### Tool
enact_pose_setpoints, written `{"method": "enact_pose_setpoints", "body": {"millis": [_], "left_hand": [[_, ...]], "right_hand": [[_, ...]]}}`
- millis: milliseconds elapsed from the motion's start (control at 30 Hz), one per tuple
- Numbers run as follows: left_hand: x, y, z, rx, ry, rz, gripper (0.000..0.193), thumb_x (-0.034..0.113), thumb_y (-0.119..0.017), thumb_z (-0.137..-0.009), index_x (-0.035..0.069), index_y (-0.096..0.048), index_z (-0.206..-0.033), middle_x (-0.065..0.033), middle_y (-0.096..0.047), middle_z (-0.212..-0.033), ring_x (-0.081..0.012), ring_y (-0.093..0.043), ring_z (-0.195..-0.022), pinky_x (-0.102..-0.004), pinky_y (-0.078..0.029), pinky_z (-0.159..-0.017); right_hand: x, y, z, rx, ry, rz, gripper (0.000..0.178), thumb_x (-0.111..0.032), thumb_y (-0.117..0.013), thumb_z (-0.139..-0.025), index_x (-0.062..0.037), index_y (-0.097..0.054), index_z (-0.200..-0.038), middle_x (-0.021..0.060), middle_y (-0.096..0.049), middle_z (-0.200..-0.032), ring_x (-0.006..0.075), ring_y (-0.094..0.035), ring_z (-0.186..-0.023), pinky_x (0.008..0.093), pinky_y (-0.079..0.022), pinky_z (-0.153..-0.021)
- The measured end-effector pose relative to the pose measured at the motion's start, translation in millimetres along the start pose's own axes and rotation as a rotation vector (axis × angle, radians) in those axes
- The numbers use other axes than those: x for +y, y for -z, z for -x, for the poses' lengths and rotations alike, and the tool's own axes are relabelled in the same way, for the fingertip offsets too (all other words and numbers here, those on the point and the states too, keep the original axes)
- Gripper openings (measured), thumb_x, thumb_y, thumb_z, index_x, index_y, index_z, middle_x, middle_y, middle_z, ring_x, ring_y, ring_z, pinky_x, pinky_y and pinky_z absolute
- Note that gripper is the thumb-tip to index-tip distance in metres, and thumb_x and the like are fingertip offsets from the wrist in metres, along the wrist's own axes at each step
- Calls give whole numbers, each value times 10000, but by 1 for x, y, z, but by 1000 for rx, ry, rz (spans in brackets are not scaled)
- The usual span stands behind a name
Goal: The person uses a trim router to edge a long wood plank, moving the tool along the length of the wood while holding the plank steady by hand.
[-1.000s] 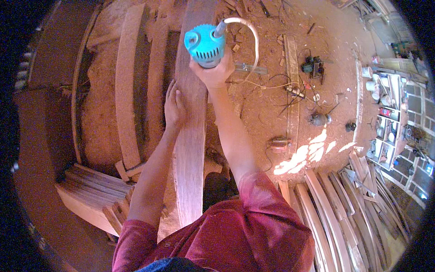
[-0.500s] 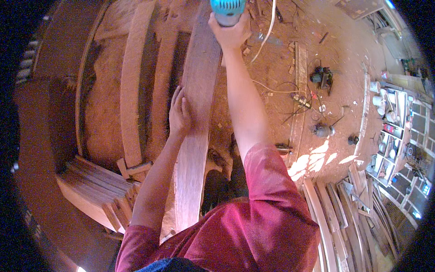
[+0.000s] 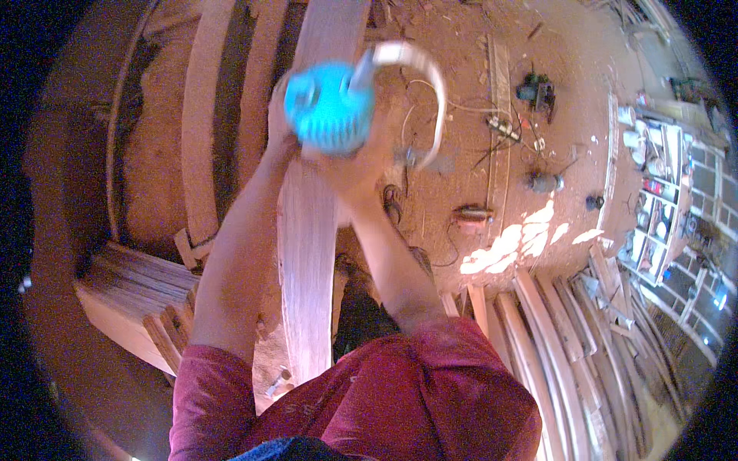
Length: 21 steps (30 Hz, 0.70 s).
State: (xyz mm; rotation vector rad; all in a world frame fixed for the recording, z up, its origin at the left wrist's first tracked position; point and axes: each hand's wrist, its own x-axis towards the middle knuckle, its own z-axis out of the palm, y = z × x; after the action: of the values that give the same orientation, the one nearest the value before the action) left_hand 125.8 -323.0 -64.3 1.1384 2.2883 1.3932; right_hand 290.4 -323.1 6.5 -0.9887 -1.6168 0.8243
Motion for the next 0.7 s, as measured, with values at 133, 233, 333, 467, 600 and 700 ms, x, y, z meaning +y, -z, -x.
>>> {"method": "enact_pose_setpoints", "body": {"millis": [133, 233, 333, 467, 600, 700], "left_hand": [[20, -10, -1, 0, -56, -119, 453, 273, -398, -1081, -36, -584, -1355, -291, -577, -1379, -436, -506, -1334, -479, -395, -1143], [19, -7, -1, -10, -45, -118, 448, 276, -402, -1076, -27, -594, -1344, -280, -594, -1359, -434, -523, -1315, -487, -412, -1122], [19, -3, 1, -52, 12, -137, 450, 285, -402, -1075, -16, -594, -1349, -276, -593, -1360, -427, -533, -1308, -490, -422, -1112], [14, -6, -2, -48, 11, -165, 462, 304, -396, -1075, 1, -583, -1368, -257, -584, -1387, -420, -530, -1317, -491, -434, -1104], [25, -11, 1, -56, -4, -147, 472, 308, -390, -1075, 0, -575, -1381, -250, -570, -1411, -419, -524, -1325, -494, -432, -1106], [26, -4, 1, -75, 57, -158, 479, 309, -390, -1074, 1, -566, -1396, -254, -547, -1438, -420, -518, -1334, -493, -426, -1114]], "right_hand": [[-19, 64, 149, -29, 71, -378, 614, -240, -787, -872, -27, -481, -1360, 143, -624, -1205, 241, -651, -1074, 371, -607, -778], [-65, 102, 218, -89, -98, -458, 528, -221, -693, -955, -32, -450, -1383, 147, -605, -1234, 245, -640, -1106, 375, -615, -766], [-40, 130, 266, -302, -275, -513, 571, -252, -615, -1010, -194, -381, -1527, 247, -481, -1433, 415, -570, -1236, 502, -551, -949], [-4, 112, 278, -207, -302, -379, 555, -443, -517, -1040, -122, -445, -1486, 214, -632, -1255, 397, -651, -1099, 490, -548, -939], [24, 55, 185, 106, 152, -369, 601, -539, -531, -1012, -88, -521, -1409, 155, -683, -1154, 317, -692, -1022, 441, -570, -896], [32, 29, 164, 118, -356, -965, 606, -487, -652, -953, -83, -536, -1389, 130, -692, -1118, 283, -696, -1007, 417, -570, -900]]}}
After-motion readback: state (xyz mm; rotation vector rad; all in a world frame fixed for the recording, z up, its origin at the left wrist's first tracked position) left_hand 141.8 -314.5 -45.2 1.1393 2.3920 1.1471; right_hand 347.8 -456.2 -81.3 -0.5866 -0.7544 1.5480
